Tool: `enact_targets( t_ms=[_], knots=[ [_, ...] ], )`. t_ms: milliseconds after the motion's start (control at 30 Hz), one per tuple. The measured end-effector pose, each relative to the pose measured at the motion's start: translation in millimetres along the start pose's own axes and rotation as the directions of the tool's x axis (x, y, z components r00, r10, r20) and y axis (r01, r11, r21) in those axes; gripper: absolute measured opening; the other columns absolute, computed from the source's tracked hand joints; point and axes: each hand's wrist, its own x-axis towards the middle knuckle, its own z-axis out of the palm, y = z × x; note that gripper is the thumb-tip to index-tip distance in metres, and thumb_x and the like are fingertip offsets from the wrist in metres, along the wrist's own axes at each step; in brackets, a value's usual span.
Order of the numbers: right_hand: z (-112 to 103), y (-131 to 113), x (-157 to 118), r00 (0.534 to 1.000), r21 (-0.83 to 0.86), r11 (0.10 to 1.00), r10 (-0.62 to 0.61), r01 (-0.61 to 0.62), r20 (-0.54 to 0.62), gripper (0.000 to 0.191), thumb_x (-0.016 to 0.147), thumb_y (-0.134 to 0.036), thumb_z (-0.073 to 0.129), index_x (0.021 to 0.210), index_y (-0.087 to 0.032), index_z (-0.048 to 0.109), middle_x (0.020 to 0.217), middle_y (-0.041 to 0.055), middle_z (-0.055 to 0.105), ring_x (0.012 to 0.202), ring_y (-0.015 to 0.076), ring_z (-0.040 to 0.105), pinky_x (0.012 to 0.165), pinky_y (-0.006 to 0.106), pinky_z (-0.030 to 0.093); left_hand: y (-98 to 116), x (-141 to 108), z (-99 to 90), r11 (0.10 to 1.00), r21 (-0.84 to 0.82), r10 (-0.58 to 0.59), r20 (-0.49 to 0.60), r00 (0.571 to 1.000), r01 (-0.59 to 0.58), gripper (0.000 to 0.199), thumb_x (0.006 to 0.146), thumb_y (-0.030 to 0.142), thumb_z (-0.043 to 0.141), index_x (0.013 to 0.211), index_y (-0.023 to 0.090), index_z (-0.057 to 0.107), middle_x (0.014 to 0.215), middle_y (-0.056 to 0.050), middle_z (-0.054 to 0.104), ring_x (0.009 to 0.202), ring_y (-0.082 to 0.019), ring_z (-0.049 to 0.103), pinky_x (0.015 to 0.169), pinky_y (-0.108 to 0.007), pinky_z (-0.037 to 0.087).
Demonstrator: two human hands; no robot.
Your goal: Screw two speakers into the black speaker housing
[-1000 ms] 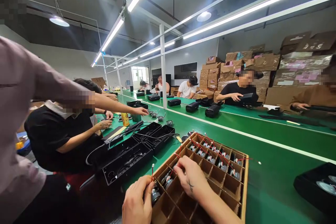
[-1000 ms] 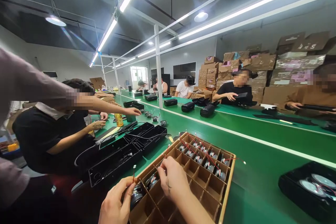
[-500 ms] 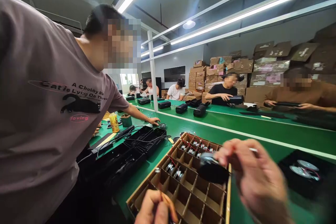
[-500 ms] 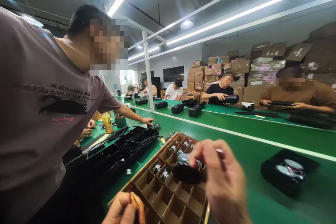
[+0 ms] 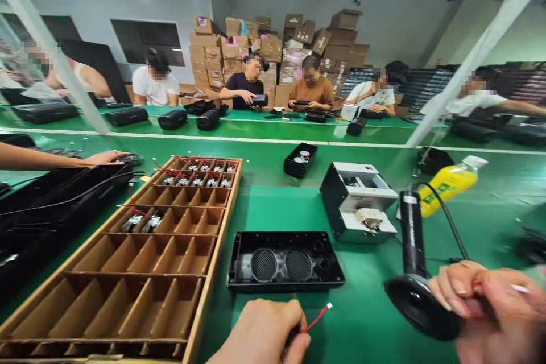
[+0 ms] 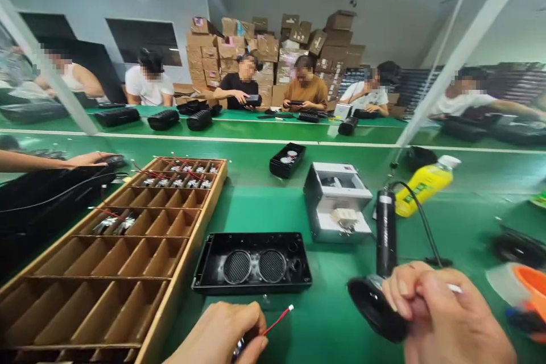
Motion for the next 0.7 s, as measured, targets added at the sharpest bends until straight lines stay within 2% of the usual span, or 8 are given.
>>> enact_targets(
  t_ms=[67, 133, 233, 333, 400, 533, 600, 700],
  knots=[
    [-4, 9, -13, 0.997, -0.014, 0.999, -0.04, 0.039, -0.06, 0.029, 0.102, -0.025, 0.057, 0.075, -0.021, 0.048, 0.07, 0.0012, 0.05, 0.06, 0.0117, 0.049, 0.052, 0.032, 0.037, 5, 8, 3.6, 0.999, 0.024, 0.046, 0.0, 0.999, -0.046, 0.018, 0.083, 0.011, 0.071, 0.086, 0.025, 0.06, 0.074, 0.007, 0.07, 0.063, -0.015, 0.065, 0.059, -0.025, 0.038],
    [-1, 23, -23, 0.993, -0.064, 0.992, -0.111, 0.108, -0.048, 0.026, 0.102, -0.024, 0.058, 0.077, -0.02, 0.051, 0.071, 0.0004, 0.054, 0.064, 0.0118, 0.052, 0.056, 0.029, 0.04, 10, 13, 4.6, 0.993, 0.053, 0.108, -0.008, 0.994, -0.107, 0.015, 0.088, 0.012, 0.067, 0.086, 0.024, 0.058, 0.078, 0.004, 0.07, 0.066, -0.016, 0.064, 0.061, -0.027, 0.039],
    [12, 45, -34, 0.979, -0.104, 0.979, -0.16, 0.174, 0.127, 0.028, 0.103, -0.023, 0.055, 0.075, -0.02, 0.053, 0.066, -0.0003, 0.055, 0.063, 0.0127, 0.056, 0.056, 0.026, 0.044, 13, 20, 5.7, 0.968, 0.101, 0.235, -0.03, 0.972, -0.231, 0.016, 0.092, 0.011, 0.062, 0.083, 0.023, 0.054, 0.079, 0.002, 0.067, 0.07, -0.018, 0.061, 0.062, -0.03, 0.039],
    [26, 57, -48, 0.93, -0.088, 0.974, -0.169, 0.208, 0.325, 0.025, 0.102, -0.015, 0.052, 0.077, -0.021, 0.053, 0.065, -0.0006, 0.056, 0.061, 0.0133, 0.058, 0.056, 0.025, 0.047, 11, 21, 7.7, 0.932, 0.126, 0.349, -0.073, 0.934, -0.339, 0.017, 0.098, 0.013, 0.053, 0.084, 0.023, 0.052, 0.079, -0.001, 0.065, 0.076, -0.019, 0.06, 0.065, -0.031, 0.042],
    [32, 59, -57, 0.897, -0.061, 0.971, -0.188, 0.23, 0.4, 0.02, 0.099, -0.011, 0.051, 0.082, -0.021, 0.052, 0.067, -0.001, 0.056, 0.061, 0.0131, 0.058, 0.055, 0.025, 0.047, 8, 15, 7.6, 0.921, 0.121, 0.385, -0.119, 0.915, -0.371, 0.015, 0.099, 0.011, 0.049, 0.089, 0.022, 0.053, 0.082, -0.002, 0.067, 0.081, -0.019, 0.061, 0.07, -0.031, 0.046],
    [38, 48, -71, 0.847, 0.008, 0.959, -0.255, 0.284, 0.467, 0.02, 0.095, -0.004, 0.046, 0.086, -0.022, 0.047, 0.071, -0.0009, 0.056, 0.06, 0.0125, 0.056, 0.057, 0.027, 0.046, 2, -6, 1.1, 0.931, 0.124, 0.363, -0.216, 0.906, -0.344, 0.019, 0.093, 0.005, 0.05, 0.099, 0.022, 0.056, 0.097, -0.005, 0.071, 0.092, -0.02, 0.066, 0.078, -0.031, 0.051],
    [42, 42, -79, 0.785, 0.064, 0.943, -0.308, 0.326, 0.538, 0.02, 0.095, -0.005, 0.046, 0.085, -0.022, 0.045, 0.07, -0.0008, 0.059, 0.059, 0.0124, 0.056, 0.057, 0.028, 0.046, 0, -18, -2.6, 0.947, 0.147, 0.314, -0.232, 0.921, -0.286, 0.022, 0.092, 0.006, 0.051, 0.105, 0.023, 0.058, 0.108, -0.006, 0.072, 0.098, -0.021, 0.068, 0.08, -0.03, 0.054],
    [56, 41, -93, 0.68, 0.159, 0.921, -0.372, 0.356, 0.632, 0.018, 0.103, -0.016, 0.048, 0.086, -0.023, 0.045, 0.069, -0.0022, 0.064, 0.059, 0.0111, 0.059, 0.057, 0.026, 0.048, -2, -30, -4.1, 0.964, 0.21, 0.203, -0.186, 0.961, -0.163, 0.034, 0.089, 0.014, 0.059, 0.122, 0.024, 0.058, 0.125, -0.009, 0.07, 0.109, -0.023, 0.07, 0.088, -0.031, 0.06]
  ],
)
